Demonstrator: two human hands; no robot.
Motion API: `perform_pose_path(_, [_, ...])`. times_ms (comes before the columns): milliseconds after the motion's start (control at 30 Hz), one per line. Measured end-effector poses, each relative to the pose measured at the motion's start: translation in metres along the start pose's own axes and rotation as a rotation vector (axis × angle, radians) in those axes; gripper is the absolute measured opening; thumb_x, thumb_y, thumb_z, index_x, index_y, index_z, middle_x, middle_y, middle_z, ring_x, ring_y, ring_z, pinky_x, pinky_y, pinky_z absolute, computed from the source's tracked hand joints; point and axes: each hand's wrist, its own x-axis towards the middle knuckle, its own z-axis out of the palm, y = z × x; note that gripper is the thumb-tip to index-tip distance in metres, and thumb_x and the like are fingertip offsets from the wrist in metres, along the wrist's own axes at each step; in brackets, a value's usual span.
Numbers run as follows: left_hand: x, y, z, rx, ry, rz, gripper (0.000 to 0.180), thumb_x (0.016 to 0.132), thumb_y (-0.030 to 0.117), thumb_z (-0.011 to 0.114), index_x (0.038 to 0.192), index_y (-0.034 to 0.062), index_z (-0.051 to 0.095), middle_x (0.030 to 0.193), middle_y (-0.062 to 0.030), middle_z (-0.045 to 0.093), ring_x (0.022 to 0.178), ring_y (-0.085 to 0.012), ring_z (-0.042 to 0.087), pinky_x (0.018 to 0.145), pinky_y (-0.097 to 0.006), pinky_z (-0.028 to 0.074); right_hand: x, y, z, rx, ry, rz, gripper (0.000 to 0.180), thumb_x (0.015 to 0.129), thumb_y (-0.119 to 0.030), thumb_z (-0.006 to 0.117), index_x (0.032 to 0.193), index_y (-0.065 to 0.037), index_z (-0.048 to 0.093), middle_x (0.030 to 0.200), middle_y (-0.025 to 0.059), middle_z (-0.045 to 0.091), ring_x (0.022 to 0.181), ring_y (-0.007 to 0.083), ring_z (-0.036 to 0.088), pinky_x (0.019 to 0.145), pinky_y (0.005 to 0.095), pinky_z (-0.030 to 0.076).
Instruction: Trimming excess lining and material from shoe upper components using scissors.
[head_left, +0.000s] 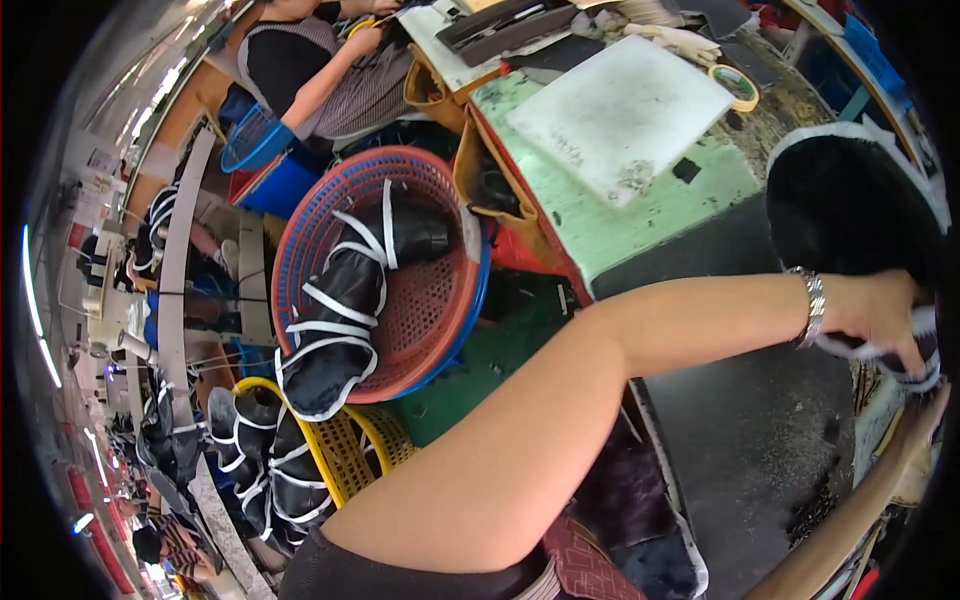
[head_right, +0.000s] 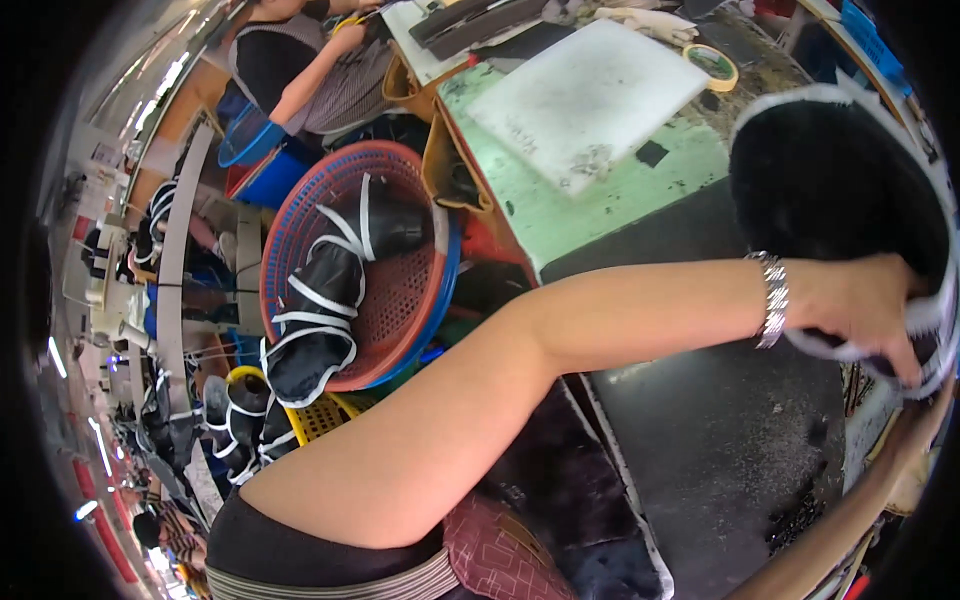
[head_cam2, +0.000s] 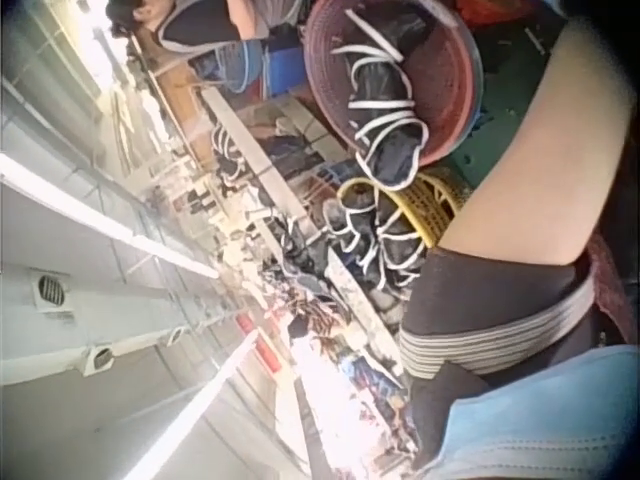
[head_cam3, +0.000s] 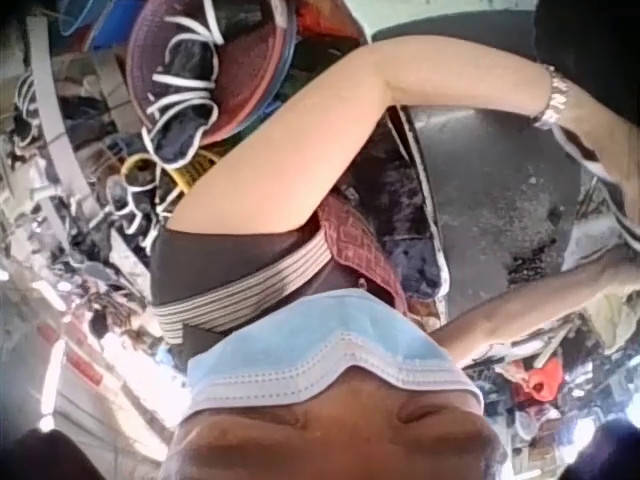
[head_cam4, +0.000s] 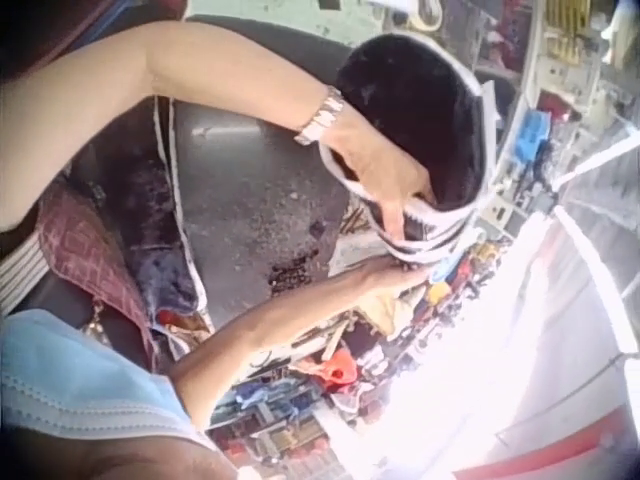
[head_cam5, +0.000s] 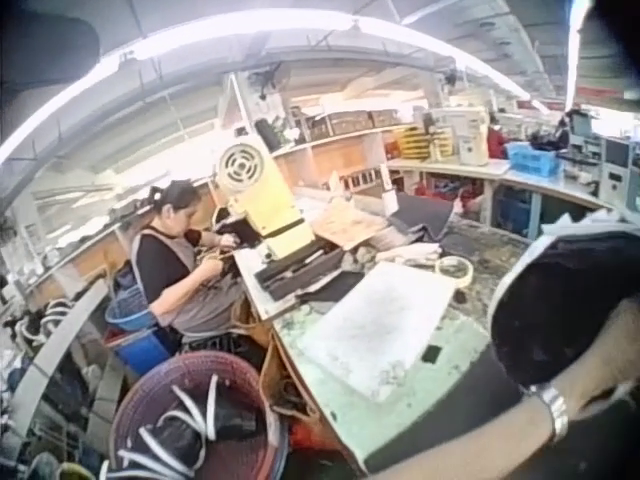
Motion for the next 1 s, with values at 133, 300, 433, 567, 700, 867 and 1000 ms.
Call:
perform_pose_path(133, [-0.106, 0.108, -0.013, 0.228, -0.043, 0.084, 0.063, 0.056, 0.029, 0.078, 0.103, -0.0066, 0.056, 0.095, -0.0215, 0.063, 0.088, -0.0325, 0.062, 0.080, -0.034, 0.048, -0.038, 0.025, 0.050, -0.548, -0.267, -0.145, 0.046, 0.091, -0.034, 0.040, 0.125, -0.003, 0.046, 0.122, 0.0108, 0.051, 0.113, 0.0206, 0.047, 0.097, 0.0341, 0.035])
perform_pose_path(300, [-0.274, 0.151, -0.032, 0.731, 0.266, 0.104, 0.050, 0.064, 0.037, 0.075, 0.089, -0.0015, 0.057, 0.078, -0.0140, 0.060, 0.074, -0.0325, 0.058, 0.068, -0.037, 0.044, -0.263, 0.020, 0.322, -0.163, -0.336, -0.256, 0.048, 0.089, -0.033, 0.045, 0.127, -0.003, 0.044, 0.125, 0.0129, 0.046, 0.116, 0.0200, 0.044, 0.099, 0.0331, 0.033])
perform_pose_path(433, [-0.396, 0.176, -0.011, 0.481, 0.953, -0.259, 0.053, 0.073, 0.008, 0.063, 0.119, -0.0075, 0.043, 0.109, -0.0139, 0.055, 0.102, -0.0206, 0.052, 0.090, -0.034, 0.039, -0.317, 0.085, 0.409, -0.347, -1.110, -0.138, 0.067, 0.081, -0.053, 0.049, 0.129, -0.007, 0.041, 0.139, 0.0250, 0.025, 0.131, 0.0337, 0.024, 0.106, 0.0400, 0.022])
perform_pose_path(567, [-0.500, 0.103, -0.066, 0.830, 1.236, -0.598, 0.035, 0.079, 0.018, 0.060, 0.104, -0.0059, 0.053, 0.098, -0.0135, 0.059, 0.090, -0.0166, 0.056, 0.078, -0.032, 0.044, -0.363, 0.100, 0.422, -0.647, -1.292, -0.508, 0.063, 0.078, -0.042, 0.058, 0.127, -0.006, 0.042, 0.134, 0.0308, 0.028, 0.125, 0.0409, 0.030, 0.102, 0.0415, 0.029])
perform_pose_path(700, [-0.566, 0.021, -0.113, 0.877, 0.927, -0.972, 0.060, 0.089, 0.046, 0.040, 0.124, -0.0037, 0.042, 0.127, -0.0224, 0.043, 0.123, -0.0308, 0.037, 0.102, -0.035, 0.026, -0.334, 0.062, 0.355, -0.643, -1.254, -0.601, 0.050, 0.077, -0.025, 0.062, 0.119, -0.003, 0.047, 0.123, 0.0233, 0.045, 0.111, 0.0366, 0.047, 0.092, 0.0397, 0.041])
perform_pose_path(867, [-0.555, 0.059, -0.117, 1.191, 0.030, -1.507, 0.059, 0.089, 0.050, 0.033, 0.079, 0.0027, 0.067, 0.077, -0.0225, 0.062, 0.081, -0.0391, 0.059, 0.075, -0.043, 0.045, -0.315, -0.003, 0.211, -0.792, -1.104, -0.338, 0.042, 0.070, -0.016, 0.070, 0.105, -0.001, 0.055, 0.100, 0.0165, 0.059, 0.092, 0.0337, 0.057, 0.079, 0.0372, 0.047])
perform_pose_path(1000, [-0.412, 0.122, -0.063, 0.820, 0.328, -0.794, 0.012, 0.074, 0.013, 0.065, 0.079, 0.0016, 0.066, 0.073, -0.0112, 0.065, 0.069, -0.0265, 0.063, 0.064, -0.030, 0.049, -0.353, -0.018, 0.108, -0.853, -1.179, -0.132, 0.051, 0.063, -0.027, 0.077, 0.103, -0.002, 0.057, 0.098, 0.0145, 0.060, 0.090, 0.0322, 0.059, 0.078, 0.0393, 0.047])
